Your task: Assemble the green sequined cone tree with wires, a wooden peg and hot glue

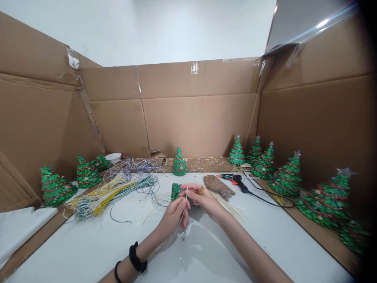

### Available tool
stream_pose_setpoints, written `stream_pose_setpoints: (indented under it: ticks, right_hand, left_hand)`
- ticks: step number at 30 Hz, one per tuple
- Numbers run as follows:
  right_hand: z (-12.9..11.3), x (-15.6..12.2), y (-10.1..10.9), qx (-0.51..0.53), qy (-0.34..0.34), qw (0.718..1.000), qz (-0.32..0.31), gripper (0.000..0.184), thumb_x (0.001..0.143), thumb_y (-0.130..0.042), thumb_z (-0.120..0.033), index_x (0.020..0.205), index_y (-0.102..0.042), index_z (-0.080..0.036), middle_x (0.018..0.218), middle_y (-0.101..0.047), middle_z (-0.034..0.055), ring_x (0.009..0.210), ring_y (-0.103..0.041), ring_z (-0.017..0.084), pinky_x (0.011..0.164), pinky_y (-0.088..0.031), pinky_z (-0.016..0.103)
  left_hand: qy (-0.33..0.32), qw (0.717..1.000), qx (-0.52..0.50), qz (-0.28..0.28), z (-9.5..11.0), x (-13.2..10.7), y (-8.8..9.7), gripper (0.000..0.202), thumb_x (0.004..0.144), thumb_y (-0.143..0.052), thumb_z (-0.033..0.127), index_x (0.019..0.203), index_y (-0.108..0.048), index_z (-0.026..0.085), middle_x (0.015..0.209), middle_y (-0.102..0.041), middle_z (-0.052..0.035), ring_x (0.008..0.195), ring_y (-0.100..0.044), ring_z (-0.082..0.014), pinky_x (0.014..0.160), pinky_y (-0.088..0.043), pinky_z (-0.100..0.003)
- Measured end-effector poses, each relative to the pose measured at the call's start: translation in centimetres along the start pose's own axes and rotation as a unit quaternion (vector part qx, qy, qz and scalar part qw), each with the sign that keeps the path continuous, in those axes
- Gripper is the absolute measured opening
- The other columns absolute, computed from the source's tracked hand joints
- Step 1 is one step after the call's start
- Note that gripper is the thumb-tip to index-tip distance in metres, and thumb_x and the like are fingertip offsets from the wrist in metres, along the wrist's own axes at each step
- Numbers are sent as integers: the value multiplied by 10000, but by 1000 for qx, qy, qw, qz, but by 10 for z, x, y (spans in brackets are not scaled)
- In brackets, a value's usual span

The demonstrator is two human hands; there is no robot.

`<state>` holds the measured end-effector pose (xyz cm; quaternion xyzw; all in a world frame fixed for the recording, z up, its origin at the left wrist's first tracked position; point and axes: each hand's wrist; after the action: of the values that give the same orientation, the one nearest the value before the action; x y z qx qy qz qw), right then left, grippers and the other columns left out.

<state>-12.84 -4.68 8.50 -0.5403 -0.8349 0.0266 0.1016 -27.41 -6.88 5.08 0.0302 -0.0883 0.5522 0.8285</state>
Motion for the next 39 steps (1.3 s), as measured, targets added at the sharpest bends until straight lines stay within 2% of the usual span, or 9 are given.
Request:
stream_pose_setpoints:
  ticks: [4, 12, 18, 21, 23, 26, 28, 31, 39]
  right_hand:
    - [-2, 0, -6, 0, 23, 999, 29, 372, 717, -681, -408, 1012, -663, -181, 847, -697, 45, 558, -527, 95, 542, -353, 234]
    - [-12, 5, 18, -8, 145, 953, 264, 342, 692, -655, -382, 946, -704, -158, 753, -659, 25, 503, -279, 72, 479, -248, 237]
    - [-21, 4, 41, -12, 191, 920, 343, 408, 703, -640, -408, 1033, -681, -171, 804, -662, 49, 515, -324, 84, 488, -267, 247]
    - [-23, 1, 50, -133, 197, 909, 343, 425, 784, -559, -422, 1109, -655, -164, 854, -672, 78, 597, -449, 123, 566, -358, 270]
    - [-23, -2, 52, -285, 234, 860, 352, 455, 853, -468, -381, 1255, -561, -189, 984, -660, 96, 805, -534, 193, 712, -418, 332]
    - [-17, -6, 43, -492, 347, 717, 352, 528, 887, -375, -221, 1414, -349, -255, 1288, -519, 112, 1140, -448, 268, 908, -376, 452]
    - [-10, -8, 28, -574, 424, 647, 270, 556, 877, -363, -138, 1415, -335, -276, 1347, -466, 116, 1203, -415, 269, 948, -356, 460]
    - [3, -9, -1, -639, 474, 601, 80, 468, 871, -384, -106, 1314, -465, -232, 1213, -569, 132, 1117, -489, 249, 919, -389, 402]
    - [3, -11, -10, -659, 217, 715, 90, 181, 856, -420, -147, 923, -584, -182, 773, -644, 47, 725, -555, 178, 620, -376, 265]
  left_hand:
    - [11, 1000, -10, 7, 0, 1, 0, 422, 819, -454, 598, 779, -467, 178, 401, -447, 84, 311, -410, -74, 351, -352, -181]
    - [31, 999, 8, -27, -1, 4, 2, 407, 833, -459, 548, 896, -540, 154, 482, -487, 70, 347, -492, -85, 365, -366, -187]
    - [25, 998, 36, -39, -9, 3, 3, 386, 858, -420, 535, 898, -528, 167, 504, -507, 59, 375, -507, -92, 357, -359, -180]
    - [1, 997, 81, -12, -7, 1, 6, 359, 889, -379, 502, 920, -533, 179, 525, -499, 55, 381, -473, -95, 351, -349, -192]
    - [-47, 986, 157, 37, -2, -1, 9, 334, 919, -346, 448, 928, -551, 185, 523, -488, 54, 406, -459, -94, 417, -372, -206]
    - [-112, 951, 274, 87, 4, -3, 13, 304, 941, -332, 372, 880, -572, 195, 543, -507, 39, 473, -474, -104, 542, -382, -234]
    - [-137, 934, 319, 82, 4, -4, 15, 298, 940, -337, 340, 821, -571, 198, 582, -539, 17, 521, -494, -122, 571, -368, -249]
    - [-164, 919, 352, 61, -2, -3, 17, 241, 909, -389, 272, 768, -567, 193, 668, -598, -25, 565, -515, -144, 552, -341, -254]
    - [-163, 889, 424, 55, 2, -3, 21, 276, 931, -341, 283, 863, -593, 193, 703, -625, -17, 575, -525, -135, 573, -350, -246]
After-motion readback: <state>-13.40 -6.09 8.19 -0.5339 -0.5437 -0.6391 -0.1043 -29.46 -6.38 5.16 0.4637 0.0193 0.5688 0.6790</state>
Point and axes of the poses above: each hand's wrist, its own x-axis towards the middle knuckle, its own y-axis out of the back of the hand, z = x × y
